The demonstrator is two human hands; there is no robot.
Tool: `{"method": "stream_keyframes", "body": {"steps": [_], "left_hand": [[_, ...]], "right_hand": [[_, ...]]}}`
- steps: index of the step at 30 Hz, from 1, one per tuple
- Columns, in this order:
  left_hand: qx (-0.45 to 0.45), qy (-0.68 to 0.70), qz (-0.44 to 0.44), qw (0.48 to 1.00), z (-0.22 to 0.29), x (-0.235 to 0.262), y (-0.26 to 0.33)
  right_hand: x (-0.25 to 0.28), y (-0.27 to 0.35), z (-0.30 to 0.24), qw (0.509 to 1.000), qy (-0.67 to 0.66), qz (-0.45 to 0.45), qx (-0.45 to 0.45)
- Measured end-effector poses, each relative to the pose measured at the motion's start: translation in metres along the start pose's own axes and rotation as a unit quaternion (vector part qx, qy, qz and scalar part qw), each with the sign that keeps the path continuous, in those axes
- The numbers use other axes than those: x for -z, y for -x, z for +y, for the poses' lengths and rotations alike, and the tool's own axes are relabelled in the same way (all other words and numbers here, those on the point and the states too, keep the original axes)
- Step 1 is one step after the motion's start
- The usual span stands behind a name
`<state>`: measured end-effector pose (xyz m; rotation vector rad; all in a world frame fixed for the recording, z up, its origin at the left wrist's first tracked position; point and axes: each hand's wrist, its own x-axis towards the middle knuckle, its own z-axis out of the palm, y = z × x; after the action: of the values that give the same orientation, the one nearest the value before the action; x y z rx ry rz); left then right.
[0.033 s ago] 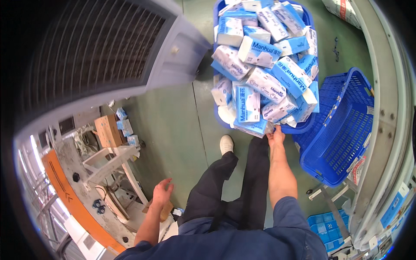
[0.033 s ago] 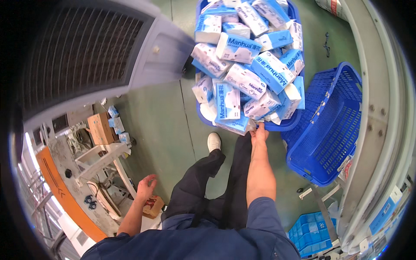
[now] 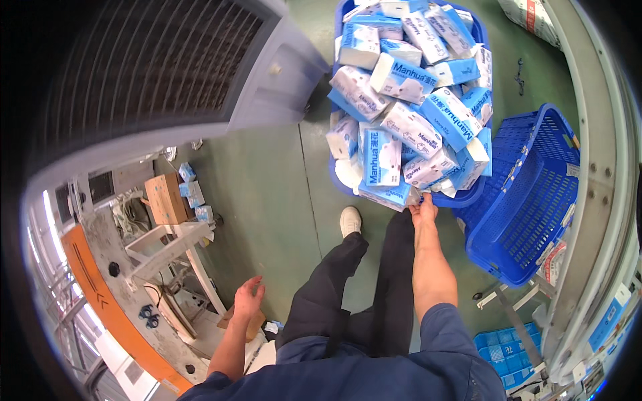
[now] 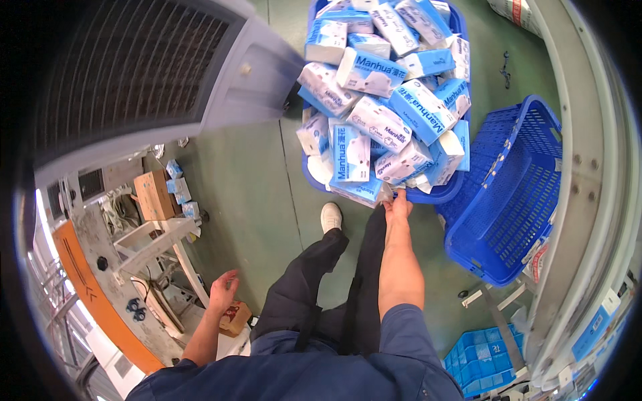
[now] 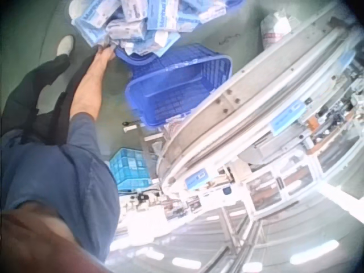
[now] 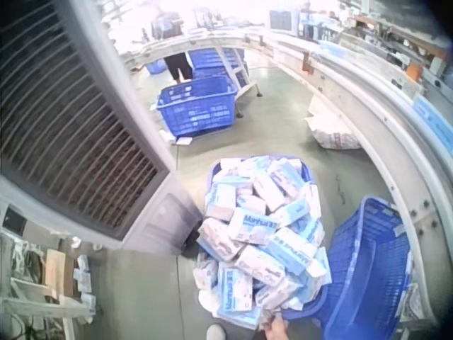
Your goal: The person picks up stacks of white tissues and places them into blue and white plastic packaging. They then fold the packaging around the tissues and place the finished packages into a blue basket. The person repeats this process multiple times.
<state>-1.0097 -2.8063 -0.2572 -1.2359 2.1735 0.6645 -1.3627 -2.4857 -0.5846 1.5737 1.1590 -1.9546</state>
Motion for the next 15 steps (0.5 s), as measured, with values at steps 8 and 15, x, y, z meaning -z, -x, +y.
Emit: {"method": "stream_keyframes", "body": {"steps": [8, 15], "left_hand": [[0.160, 0.098, 0.028, 0.982, -0.082, -0.197, 0.189], [0.248, 0.251, -0.012, 0.936, 0.111, -0.307, 0.264]], "right_hand": [[0.002, -0.002, 0.014, 0.998, -0.019, -0.058, -0.030], [0.014, -0.013, 0.023, 0.988, -0.014, -0.105, -0.115]]}}
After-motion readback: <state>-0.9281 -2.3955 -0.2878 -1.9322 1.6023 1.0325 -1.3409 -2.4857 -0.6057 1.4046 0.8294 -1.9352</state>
